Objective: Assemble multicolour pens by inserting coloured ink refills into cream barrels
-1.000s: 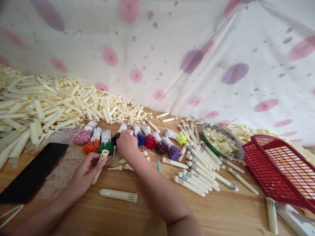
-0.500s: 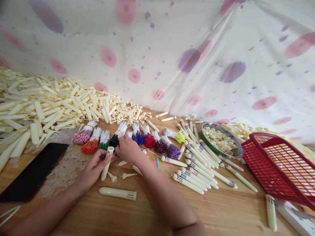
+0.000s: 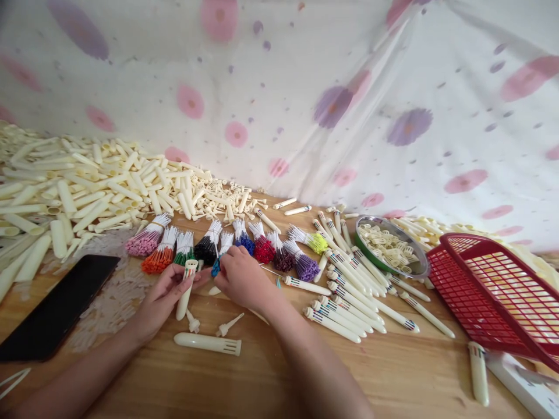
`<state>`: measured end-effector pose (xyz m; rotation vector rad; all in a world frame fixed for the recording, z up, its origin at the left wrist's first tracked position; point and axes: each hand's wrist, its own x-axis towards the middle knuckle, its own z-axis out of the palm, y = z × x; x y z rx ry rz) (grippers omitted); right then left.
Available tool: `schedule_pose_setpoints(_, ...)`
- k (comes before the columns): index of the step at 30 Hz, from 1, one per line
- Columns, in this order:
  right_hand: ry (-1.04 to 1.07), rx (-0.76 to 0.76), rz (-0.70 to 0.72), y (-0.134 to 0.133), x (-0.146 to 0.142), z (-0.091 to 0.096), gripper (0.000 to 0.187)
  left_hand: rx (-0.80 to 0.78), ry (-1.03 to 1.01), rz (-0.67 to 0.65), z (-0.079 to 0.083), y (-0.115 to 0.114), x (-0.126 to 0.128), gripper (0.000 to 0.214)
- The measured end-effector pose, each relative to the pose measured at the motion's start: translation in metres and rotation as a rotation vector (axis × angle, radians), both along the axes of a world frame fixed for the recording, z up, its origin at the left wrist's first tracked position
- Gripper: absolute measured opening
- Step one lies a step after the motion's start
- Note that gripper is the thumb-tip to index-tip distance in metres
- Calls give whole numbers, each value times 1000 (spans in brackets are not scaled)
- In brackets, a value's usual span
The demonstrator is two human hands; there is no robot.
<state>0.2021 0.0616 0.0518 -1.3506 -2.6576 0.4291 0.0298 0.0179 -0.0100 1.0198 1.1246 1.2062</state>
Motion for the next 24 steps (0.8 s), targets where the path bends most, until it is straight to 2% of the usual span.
schedule_pose_setpoints(3,150,23,25,-6,18,-7,8,30,33,28,3,-5,-1,35)
schedule_pose_setpoints(7,363,26,125,-18,32,-21,9,77,37,191,9,-10,-4,30)
schedule_pose_setpoints(11,393,-14,212,-28,27,-31,7,72,-10,209,18,-12,-4,38)
schedule_pose_setpoints(15,416,-13,273,-32,19,-39,8,38,65,261,17,-15,-1,25)
schedule_pose_setpoints(17,499,-42,214,-34,17,-45,10,17,79,289,13,-17,1,24)
schedule_pose_setpoints(20,731,-215,-26,-38,13,-56,16,-15,75,266,7,-20,3,22)
schedule_pose_setpoints(22,967,-475,-210,-41,8,-62,22,-22,67,253,5,-21,3,21)
schedule_pose_setpoints(24,1177,-775,-322,-42,3,-65,32,-17,52,260,4,-22,3,21)
